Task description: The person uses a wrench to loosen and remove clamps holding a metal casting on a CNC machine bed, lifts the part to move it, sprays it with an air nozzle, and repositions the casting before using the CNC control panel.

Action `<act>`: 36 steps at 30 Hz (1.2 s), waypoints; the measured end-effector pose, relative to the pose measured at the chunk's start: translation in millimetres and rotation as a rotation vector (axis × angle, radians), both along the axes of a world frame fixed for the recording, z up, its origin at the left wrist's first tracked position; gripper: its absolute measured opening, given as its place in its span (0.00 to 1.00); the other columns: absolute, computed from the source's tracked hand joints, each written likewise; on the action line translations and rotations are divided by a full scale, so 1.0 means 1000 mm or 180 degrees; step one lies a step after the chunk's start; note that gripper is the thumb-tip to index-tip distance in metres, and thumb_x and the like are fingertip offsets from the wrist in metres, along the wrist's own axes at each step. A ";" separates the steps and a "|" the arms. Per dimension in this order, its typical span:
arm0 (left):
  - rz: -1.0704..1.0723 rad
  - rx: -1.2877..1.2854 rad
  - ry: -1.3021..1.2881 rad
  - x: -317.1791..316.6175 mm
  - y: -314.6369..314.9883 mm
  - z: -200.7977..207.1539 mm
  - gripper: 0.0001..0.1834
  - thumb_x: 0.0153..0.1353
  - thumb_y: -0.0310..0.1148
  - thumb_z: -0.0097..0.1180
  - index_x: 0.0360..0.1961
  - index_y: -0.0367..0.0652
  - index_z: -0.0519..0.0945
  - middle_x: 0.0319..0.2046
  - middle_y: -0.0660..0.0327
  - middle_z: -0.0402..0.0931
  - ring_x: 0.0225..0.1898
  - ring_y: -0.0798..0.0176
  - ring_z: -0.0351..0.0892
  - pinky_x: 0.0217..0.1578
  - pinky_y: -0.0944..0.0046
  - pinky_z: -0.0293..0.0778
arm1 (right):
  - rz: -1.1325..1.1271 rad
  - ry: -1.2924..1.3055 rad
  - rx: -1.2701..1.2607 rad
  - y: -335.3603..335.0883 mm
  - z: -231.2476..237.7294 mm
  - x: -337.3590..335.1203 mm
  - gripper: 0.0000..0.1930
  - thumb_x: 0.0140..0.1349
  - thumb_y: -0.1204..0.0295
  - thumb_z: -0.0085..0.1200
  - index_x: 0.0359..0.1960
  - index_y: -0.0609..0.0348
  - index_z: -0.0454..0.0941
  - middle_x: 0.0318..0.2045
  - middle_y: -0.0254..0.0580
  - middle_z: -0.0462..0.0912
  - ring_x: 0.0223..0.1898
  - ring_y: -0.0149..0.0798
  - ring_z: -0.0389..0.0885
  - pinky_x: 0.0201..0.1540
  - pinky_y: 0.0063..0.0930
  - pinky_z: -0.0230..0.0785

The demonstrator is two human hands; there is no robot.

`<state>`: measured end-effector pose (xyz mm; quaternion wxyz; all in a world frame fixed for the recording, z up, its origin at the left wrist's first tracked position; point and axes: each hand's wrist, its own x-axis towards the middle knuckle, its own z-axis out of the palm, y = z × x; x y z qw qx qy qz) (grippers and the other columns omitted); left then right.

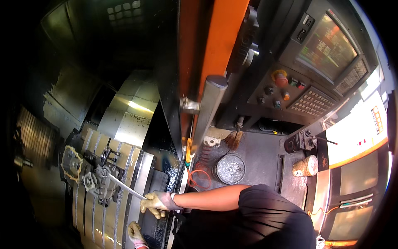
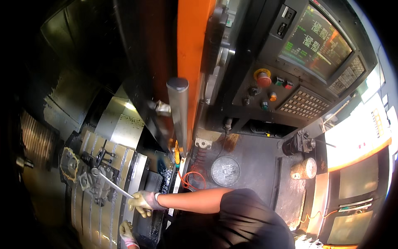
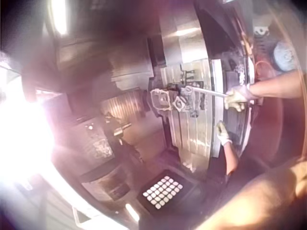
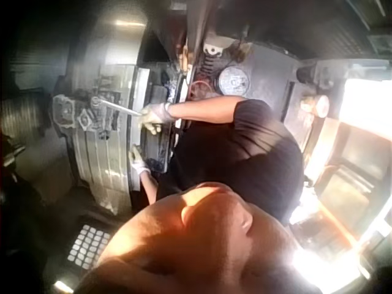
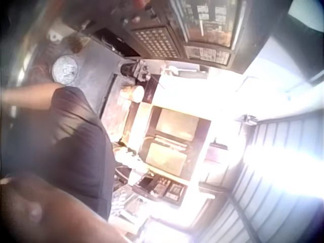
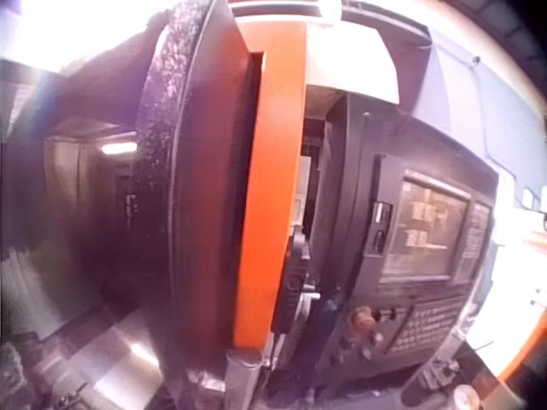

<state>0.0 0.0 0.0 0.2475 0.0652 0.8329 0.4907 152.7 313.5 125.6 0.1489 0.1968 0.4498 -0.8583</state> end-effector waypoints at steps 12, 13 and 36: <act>-0.1234 -0.0335 0.2850 -0.102 0.103 0.097 0.16 0.64 0.28 0.65 0.52 0.37 0.82 0.49 0.52 0.85 0.51 0.49 0.83 0.55 0.52 0.77 | -0.0246 -0.0872 -0.0968 0.027 -0.039 -0.006 0.30 0.76 0.43 0.45 0.43 0.65 0.78 0.16 0.29 0.60 0.17 0.36 0.69 0.19 0.32 0.62; -0.1206 -0.0170 0.2738 -0.106 0.138 0.093 0.17 0.61 0.27 0.66 0.52 0.38 0.83 0.50 0.47 0.84 0.52 0.41 0.82 0.56 0.47 0.75 | -0.0407 -0.1034 -0.0673 0.044 -0.039 0.005 0.32 0.74 0.40 0.48 0.43 0.63 0.77 0.17 0.30 0.60 0.19 0.36 0.69 0.21 0.33 0.63; -0.1957 -0.1791 0.3142 -0.271 0.220 0.076 0.28 0.66 0.38 0.53 0.68 0.53 0.71 0.68 0.56 0.68 0.73 0.44 0.60 0.73 0.37 0.50 | -0.1224 -0.1190 -0.1099 -0.028 -0.089 -0.276 0.31 0.73 0.42 0.48 0.45 0.66 0.75 0.19 0.33 0.66 0.23 0.39 0.74 0.27 0.35 0.66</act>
